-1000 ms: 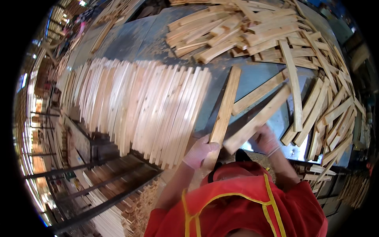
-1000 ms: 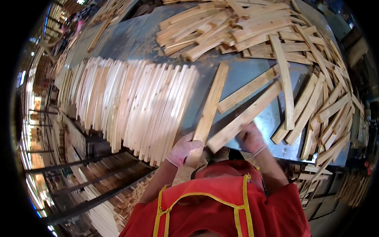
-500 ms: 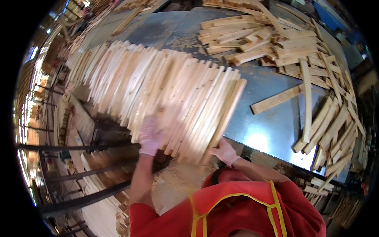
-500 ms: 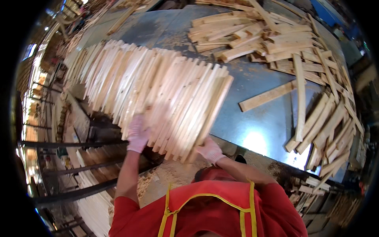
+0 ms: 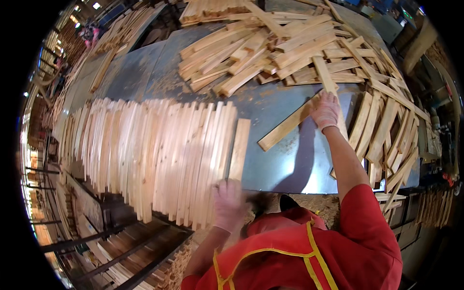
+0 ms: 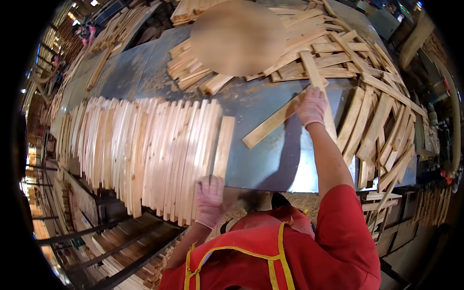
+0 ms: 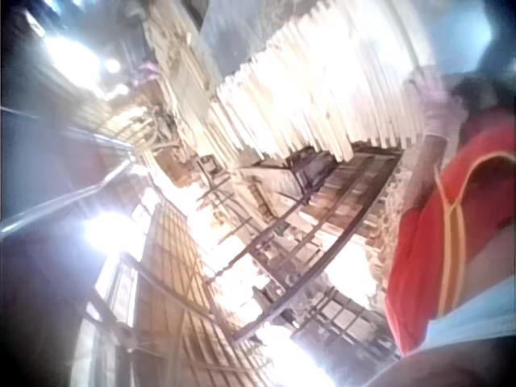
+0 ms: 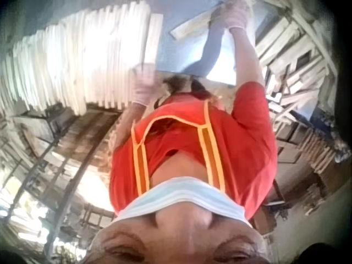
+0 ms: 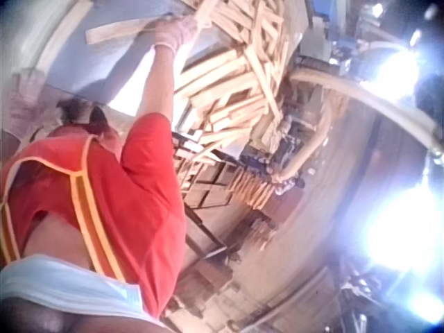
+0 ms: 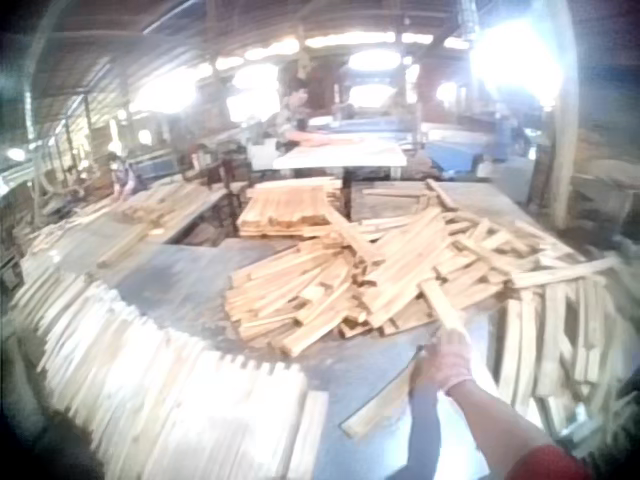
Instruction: The person repeatedly picks up thin wooden planks from a pile on a metal table and stacks them neatly on the left side. The person wears gloves and handles the planks one at a time or in small groups, aligning them into a growing stack.
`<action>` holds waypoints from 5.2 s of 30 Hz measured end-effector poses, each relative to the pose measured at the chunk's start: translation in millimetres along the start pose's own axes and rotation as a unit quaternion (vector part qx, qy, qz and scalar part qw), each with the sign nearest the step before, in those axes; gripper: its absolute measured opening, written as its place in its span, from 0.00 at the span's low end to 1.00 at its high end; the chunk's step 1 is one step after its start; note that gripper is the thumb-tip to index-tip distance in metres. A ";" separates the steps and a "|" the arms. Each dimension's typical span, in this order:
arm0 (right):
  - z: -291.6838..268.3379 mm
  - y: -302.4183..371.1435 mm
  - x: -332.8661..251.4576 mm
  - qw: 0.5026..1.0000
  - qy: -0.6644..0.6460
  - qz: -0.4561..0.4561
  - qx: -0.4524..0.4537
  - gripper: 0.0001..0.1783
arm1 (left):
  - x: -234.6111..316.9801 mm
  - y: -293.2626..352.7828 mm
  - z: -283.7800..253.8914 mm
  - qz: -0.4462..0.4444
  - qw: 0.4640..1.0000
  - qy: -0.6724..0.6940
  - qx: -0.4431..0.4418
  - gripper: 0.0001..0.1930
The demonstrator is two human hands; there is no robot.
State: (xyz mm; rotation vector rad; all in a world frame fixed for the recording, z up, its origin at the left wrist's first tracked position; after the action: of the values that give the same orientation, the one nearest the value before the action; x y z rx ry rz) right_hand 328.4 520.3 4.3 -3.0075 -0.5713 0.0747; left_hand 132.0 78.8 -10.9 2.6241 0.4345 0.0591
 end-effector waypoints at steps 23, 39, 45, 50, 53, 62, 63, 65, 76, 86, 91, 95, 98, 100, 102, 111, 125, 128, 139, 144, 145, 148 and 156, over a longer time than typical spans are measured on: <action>3.1 112.0 -185.2 0.842 -0.097 -0.353 -0.395 0.28 | -14.5 -7.1 -3.6 -0.033 0.987 0.028 0.156 0.41; -24.4 67.8 -9.2 0.931 -0.229 -0.206 -0.196 0.13 | 73.5 -26.7 -20.5 0.071 0.981 0.115 0.136 0.42; -7.8 -89.5 181.8 0.992 0.120 -0.017 -0.018 0.31 | 141.1 -72.4 -27.7 0.022 0.993 0.111 0.010 0.49; -1.4 -156.8 247.4 0.978 0.167 0.009 -0.122 0.36 | 138.7 -75.1 -9.1 0.006 0.994 0.067 0.081 0.40; -30.7 -169.9 200.7 0.930 0.160 -0.037 -0.330 0.41 | 132.8 -72.0 6.2 -0.006 0.991 0.106 0.081 0.44; -27.1 -111.5 122.3 0.912 0.058 -0.175 -0.367 0.50 | 124.9 -64.5 -20.5 0.008 0.984 0.128 0.121 0.27; -44.7 -96.9 109.9 0.891 0.011 -0.155 -0.427 0.51 | 114.1 -53.7 -2.2 0.010 0.952 0.295 0.079 0.25; -33.6 -64.8 105.5 0.839 -0.212 -0.149 -0.478 0.56 | 102.1 -29.9 36.2 0.016 0.820 0.572 0.004 0.23; 61.7 184.0 -98.3 0.708 -0.549 -0.042 -0.443 0.43 | 72.0 27.9 26.0 -0.041 0.820 0.571 0.002 0.25; -9.7 166.0 -103.0 0.749 -0.310 -0.250 -0.530 0.38 | 8.7 27.9 9.8 -0.052 0.978 0.169 0.111 0.45; -9.1 97.9 126.9 0.877 0.185 -0.259 -0.359 0.43 | -27.9 66.0 37.7 -0.121 0.904 0.339 0.229 0.39; 42.5 78.3 216.0 0.849 0.353 -0.323 -0.224 0.42 | -67.3 98.8 63.2 -0.226 0.858 0.339 0.312 0.35; 7.7 59.5 138.7 0.766 0.402 -0.350 -0.360 0.38 | -75.6 129.9 64.4 -0.332 0.744 0.484 0.321 0.32; -5.7 46.8 87.8 0.814 0.262 -0.334 -0.396 0.36 | -86.7 149.0 84.1 -0.367 0.652 0.552 0.367 0.33; -37.9 50.1 24.4 0.873 0.095 -0.350 -0.325 0.35 | -101.3 170.3 134.8 -0.421 0.615 0.548 0.380 0.34; 87.2 103.1 -84.3 0.701 -0.619 -0.022 -0.355 0.23 | -120.2 149.4 172.9 -0.405 0.302 0.763 0.403 0.23; 87.1 159.7 -135.2 0.812 -0.536 -0.011 -0.230 0.40 | -9.0 149.5 184.1 -0.107 0.771 0.627 -0.036 0.29; 79.9 158.5 -120.3 0.764 -0.592 0.005 -0.256 0.47 | -33.8 124.9 123.1 -0.056 0.798 0.598 0.059 0.33; 48.5 97.6 -124.4 0.815 -0.377 -0.088 -0.431 0.37 | -50.5 -82.4 -22.3 -0.284 0.868 0.403 -0.056 0.52; 99.3 104.7 -108.1 0.740 -0.523 -0.055 -0.420 0.34 | -39.8 -102.3 6.1 -0.252 0.800 0.544 -0.026 0.57; 93.1 102.8 -103.8 0.710 -0.572 -0.038 -0.409 0.32 | -38.5 -104.7 -14.5 -0.221 0.776 0.589 -0.034 0.57; 60.6 99.3 -96.2 0.618 -0.689 -0.018 -0.378 0.29 | -22.1 -86.6 -58.9 -0.236 0.786 0.570 0.029 0.53; -175.0 79.8 -95.7 0.682 -0.698 -0.201 -0.089 0.31 | -42.9 -12.0 -222.1 0.038 0.748 0.505 0.430 0.57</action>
State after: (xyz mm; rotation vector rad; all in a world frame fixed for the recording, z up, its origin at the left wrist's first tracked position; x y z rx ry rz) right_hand 279.5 399.1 174.7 -2.2100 -1.2672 2.4216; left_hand 61.9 175.2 181.7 3.2399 0.8449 1.7565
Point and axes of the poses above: each hand's wrist, its own y-axis away from the middle knuckle, its own z-axis out of the palm, x = y × z, the point moved 3 cm from there along -y, towards the middle knuckle, and after that the axes turned 12 degrees about -x, right-handed, at the moved point
